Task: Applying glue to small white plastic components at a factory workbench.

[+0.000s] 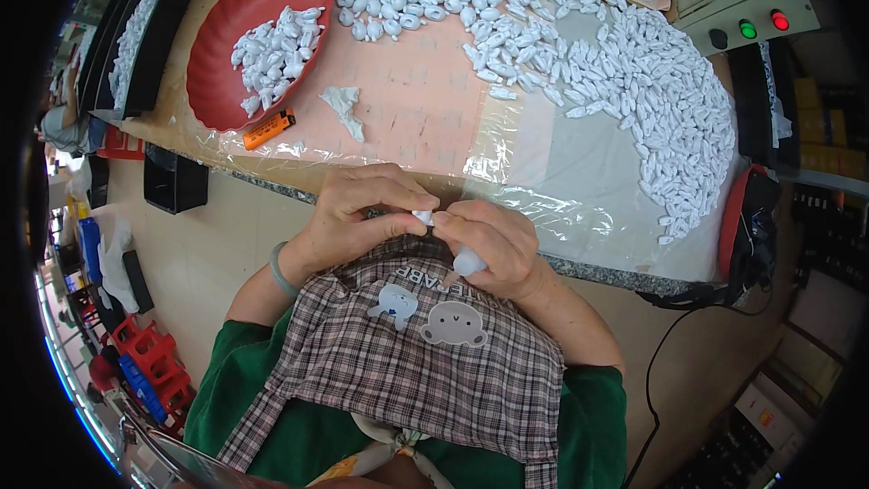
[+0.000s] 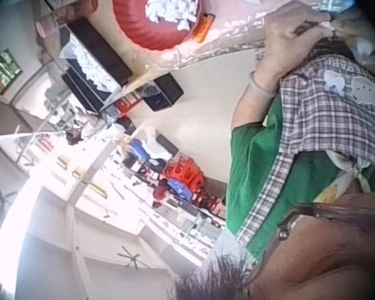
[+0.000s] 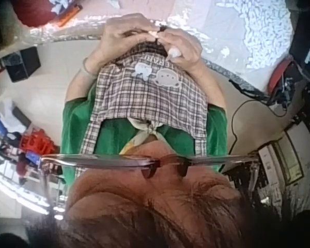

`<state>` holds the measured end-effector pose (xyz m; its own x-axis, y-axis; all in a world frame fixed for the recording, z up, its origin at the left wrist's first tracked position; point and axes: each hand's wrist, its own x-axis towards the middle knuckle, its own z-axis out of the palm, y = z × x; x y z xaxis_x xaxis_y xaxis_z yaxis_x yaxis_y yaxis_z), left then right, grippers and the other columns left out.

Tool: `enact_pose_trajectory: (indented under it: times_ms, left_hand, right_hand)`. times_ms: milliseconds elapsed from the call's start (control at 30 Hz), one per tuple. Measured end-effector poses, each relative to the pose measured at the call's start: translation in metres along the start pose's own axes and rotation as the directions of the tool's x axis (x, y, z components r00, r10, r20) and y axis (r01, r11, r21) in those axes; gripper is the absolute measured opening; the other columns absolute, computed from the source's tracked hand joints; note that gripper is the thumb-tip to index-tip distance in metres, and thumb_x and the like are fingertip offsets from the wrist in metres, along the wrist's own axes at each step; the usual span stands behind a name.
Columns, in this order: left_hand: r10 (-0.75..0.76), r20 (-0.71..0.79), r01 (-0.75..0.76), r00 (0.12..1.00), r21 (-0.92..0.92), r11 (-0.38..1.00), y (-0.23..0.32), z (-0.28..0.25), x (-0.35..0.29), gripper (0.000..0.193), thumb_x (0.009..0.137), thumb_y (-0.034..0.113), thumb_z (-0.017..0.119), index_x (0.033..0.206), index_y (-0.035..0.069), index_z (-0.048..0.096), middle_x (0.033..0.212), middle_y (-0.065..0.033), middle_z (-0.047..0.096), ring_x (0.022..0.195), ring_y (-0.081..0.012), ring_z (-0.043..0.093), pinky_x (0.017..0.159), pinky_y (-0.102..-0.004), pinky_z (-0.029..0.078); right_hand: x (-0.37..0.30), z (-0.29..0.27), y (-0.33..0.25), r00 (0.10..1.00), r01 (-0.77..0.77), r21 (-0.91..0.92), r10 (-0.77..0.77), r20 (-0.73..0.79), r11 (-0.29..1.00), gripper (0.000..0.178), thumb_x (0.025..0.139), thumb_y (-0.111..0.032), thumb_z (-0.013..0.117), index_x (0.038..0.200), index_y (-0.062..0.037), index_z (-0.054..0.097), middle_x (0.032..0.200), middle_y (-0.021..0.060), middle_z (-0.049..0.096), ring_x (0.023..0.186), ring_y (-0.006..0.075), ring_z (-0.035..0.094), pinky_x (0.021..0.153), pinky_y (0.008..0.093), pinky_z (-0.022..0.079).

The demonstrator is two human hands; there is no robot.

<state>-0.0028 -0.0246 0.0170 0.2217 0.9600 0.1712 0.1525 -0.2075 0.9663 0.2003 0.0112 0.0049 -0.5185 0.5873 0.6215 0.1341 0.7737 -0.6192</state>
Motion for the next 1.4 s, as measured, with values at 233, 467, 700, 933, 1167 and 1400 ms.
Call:
enact_pose_trajectory:
  times_ms: [233,467,700,933,1167,1400]
  left_hand:
    - [0.106,-0.025,-0.107,0.994,-0.055,0.993,-0.002,0.002,0.003,0.027,0.070,0.000,0.075,0.097,0.002,0.070,0.095,-0.0104,0.069,0.088,-0.0216,0.067,0.074,-0.0297,0.053]
    - [0.005,-0.037,-0.013,0.999,-0.244,0.970,-0.006,0.004,0.001,0.025,0.075,-0.006,0.069,0.100,-0.001,0.067,0.107,-0.0154,0.064,0.099,-0.0227,0.063,0.084,-0.0306,0.053]
    - [0.034,-0.037,-0.043,0.999,-0.295,0.954,-0.006,0.000,0.004,0.023,0.080,-0.010,0.062,0.102,-0.001,0.062,0.114,-0.0193,0.061,0.109,-0.0264,0.059,0.090,-0.0337,0.052]
    - [0.008,-0.082,-0.041,0.997,-0.421,0.906,-0.010,-0.004,0.004,0.024,0.083,-0.011,0.058,0.105,-0.002,0.061,0.119,-0.0218,0.057,0.114,-0.0286,0.057,0.092,-0.0339,0.052]
    - [-0.067,-0.169,0.008,0.983,-0.327,0.945,-0.010,-0.009,0.002,0.028,0.081,-0.009,0.062,0.108,-0.002,0.064,0.111,-0.0126,0.061,0.102,-0.0189,0.062,0.085,-0.0293,0.054]
    - [-0.297,-0.112,0.180,0.948,-0.580,0.794,-0.008,-0.009,-0.001,0.024,0.089,0.002,0.058,0.113,-0.002,0.058,0.101,-0.0148,0.064,0.089,-0.0198,0.066,0.076,-0.0264,0.055]
  right_hand:
    - [0.005,-0.007,0.006,0.983,0.184,-0.047,-0.183,0.017,0.982,0.024,0.071,-0.002,0.072,0.093,0.0038,0.064,0.082,0.0134,0.064,0.064,0.0218,0.064,0.049,0.0280,0.052]
    - [0.006,-0.002,0.006,0.992,0.120,-0.050,-0.121,-0.019,0.992,0.029,0.075,-0.001,0.074,0.101,-0.0003,0.060,0.079,0.0151,0.065,0.061,0.0234,0.065,0.049,0.0288,0.051]
    - [0.000,-0.001,0.009,0.997,-0.001,-0.009,0.000,-0.073,1.000,0.032,0.078,-0.004,0.074,0.105,-0.0018,0.057,0.081,0.0127,0.067,0.070,0.0249,0.068,0.059,0.0296,0.055]
    - [-0.004,0.002,0.012,0.996,-0.071,-0.060,0.068,-0.048,0.996,0.026,0.079,-0.003,0.072,0.101,-0.0015,0.059,0.082,0.0126,0.067,0.074,0.0234,0.068,0.062,0.0292,0.055]
    - [-0.008,0.004,0.015,0.988,-0.144,-0.052,0.140,-0.067,0.988,0.019,0.079,-0.004,0.072,0.094,0.0003,0.061,0.082,0.0132,0.067,0.072,0.0233,0.068,0.062,0.0283,0.054]
    - [-0.007,0.006,0.016,0.986,-0.162,-0.022,0.161,-0.044,0.987,0.017,0.078,-0.001,0.071,0.093,0.0010,0.062,0.081,0.0135,0.067,0.073,0.0240,0.067,0.062,0.0287,0.052]
